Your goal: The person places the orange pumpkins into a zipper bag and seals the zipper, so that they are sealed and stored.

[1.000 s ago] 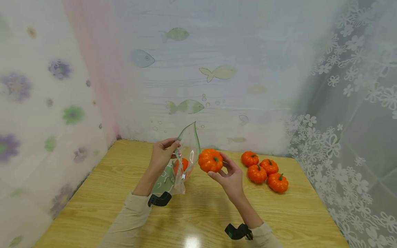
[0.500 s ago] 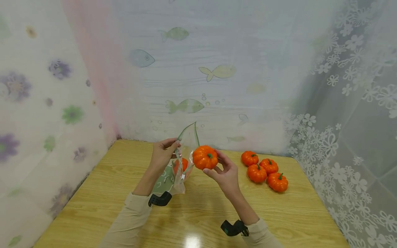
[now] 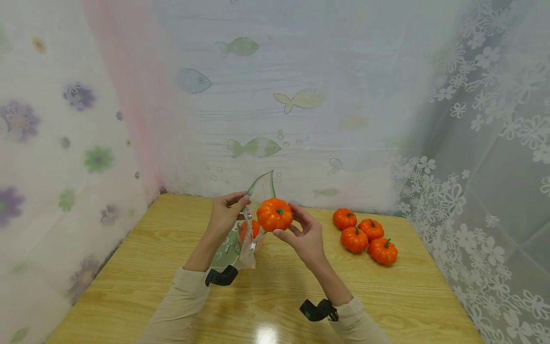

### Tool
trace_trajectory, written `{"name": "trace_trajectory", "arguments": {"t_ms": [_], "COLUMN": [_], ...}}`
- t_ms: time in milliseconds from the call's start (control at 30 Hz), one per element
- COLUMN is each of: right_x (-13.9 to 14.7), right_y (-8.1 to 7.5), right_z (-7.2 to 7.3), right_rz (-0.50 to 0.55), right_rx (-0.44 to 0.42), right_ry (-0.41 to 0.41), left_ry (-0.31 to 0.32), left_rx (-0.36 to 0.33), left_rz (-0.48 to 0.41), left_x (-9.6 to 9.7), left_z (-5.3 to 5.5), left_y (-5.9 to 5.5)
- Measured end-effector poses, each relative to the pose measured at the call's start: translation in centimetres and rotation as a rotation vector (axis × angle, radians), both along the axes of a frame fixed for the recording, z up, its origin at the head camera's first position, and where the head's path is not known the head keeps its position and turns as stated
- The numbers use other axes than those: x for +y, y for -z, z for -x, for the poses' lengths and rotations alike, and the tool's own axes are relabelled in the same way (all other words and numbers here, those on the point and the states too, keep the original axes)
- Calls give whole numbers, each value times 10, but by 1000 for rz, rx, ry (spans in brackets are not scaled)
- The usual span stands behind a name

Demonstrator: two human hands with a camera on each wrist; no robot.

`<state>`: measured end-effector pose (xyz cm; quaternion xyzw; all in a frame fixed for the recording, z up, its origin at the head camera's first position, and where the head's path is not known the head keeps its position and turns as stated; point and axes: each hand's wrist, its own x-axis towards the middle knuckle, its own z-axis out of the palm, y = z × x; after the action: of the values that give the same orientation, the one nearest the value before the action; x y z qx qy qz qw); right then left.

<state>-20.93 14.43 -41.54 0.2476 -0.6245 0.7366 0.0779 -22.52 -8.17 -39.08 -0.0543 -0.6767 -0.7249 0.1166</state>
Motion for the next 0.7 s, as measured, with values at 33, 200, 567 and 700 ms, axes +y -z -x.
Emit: {"name": "trace_trajectory", "arguments": {"t_ms": [33, 200, 567, 700], "right_x": [-1, -5, -9, -9], "right_y": [0, -1, -7, -9], "right_z": [1, 4, 8, 9], "right_rz": [-6, -43, -112, -120], "right_rx": [4, 13, -8, -3], "right_ry": [-5, -20, -15, -19], "left_ry": [-2, 0, -14, -21], "left_rx": [0, 0, -11, -15], "left_rz": [5, 7, 31, 37], "left_x": [0, -1, 0, 0], "left_z": [0, 0, 0, -1], "left_y": [0, 0, 0, -1]}}
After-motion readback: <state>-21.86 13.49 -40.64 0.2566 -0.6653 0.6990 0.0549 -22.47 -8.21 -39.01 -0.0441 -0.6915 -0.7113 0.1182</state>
